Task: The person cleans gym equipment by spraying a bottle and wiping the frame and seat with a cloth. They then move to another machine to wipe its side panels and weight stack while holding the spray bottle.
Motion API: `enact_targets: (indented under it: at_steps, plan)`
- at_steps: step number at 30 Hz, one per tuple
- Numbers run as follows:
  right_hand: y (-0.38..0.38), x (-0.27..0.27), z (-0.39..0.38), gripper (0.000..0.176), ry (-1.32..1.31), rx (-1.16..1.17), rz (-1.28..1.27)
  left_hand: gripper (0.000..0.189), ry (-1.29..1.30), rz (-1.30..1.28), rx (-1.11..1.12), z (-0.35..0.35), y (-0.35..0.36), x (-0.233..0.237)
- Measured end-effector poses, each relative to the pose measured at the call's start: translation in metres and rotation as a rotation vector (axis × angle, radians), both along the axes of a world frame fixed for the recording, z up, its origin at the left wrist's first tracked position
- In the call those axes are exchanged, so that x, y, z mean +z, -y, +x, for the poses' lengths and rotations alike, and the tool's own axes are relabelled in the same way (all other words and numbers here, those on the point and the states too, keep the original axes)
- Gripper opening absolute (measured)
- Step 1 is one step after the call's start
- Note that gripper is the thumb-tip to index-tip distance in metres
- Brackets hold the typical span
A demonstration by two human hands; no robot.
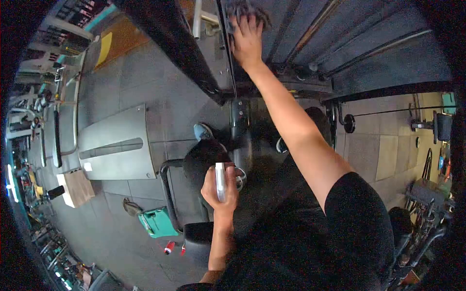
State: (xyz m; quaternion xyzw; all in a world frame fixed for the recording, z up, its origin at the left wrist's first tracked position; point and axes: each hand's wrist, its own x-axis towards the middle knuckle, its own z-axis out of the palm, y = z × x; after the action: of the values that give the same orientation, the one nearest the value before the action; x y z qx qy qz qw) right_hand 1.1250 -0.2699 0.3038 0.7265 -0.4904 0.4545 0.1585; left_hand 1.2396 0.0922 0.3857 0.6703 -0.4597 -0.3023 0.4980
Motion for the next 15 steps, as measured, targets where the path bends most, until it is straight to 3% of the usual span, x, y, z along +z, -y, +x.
enact_targets:
  at_steps: [5,9,12,15]
  plan:
    - [-0.044,-0.146,-0.001,0.055,-0.037,0.021,0.356,0.012,0.131,-0.013,-0.011,0.003,0.003,0.001]
    - [-0.056,-0.158,0.004,0.053,-0.035,-0.032,0.388,0.012,0.177,0.027,0.024,0.004,-0.001,0.0]
    - [-0.042,-0.111,-0.005,0.06,-0.044,0.025,0.375,0.011,0.163,-0.012,-0.019,0.0,0.002,0.003]
    - [-0.017,0.009,-0.015,0.063,-0.006,-0.055,0.072,0.01,0.167,-0.001,-0.064,0.0,0.0,0.007]
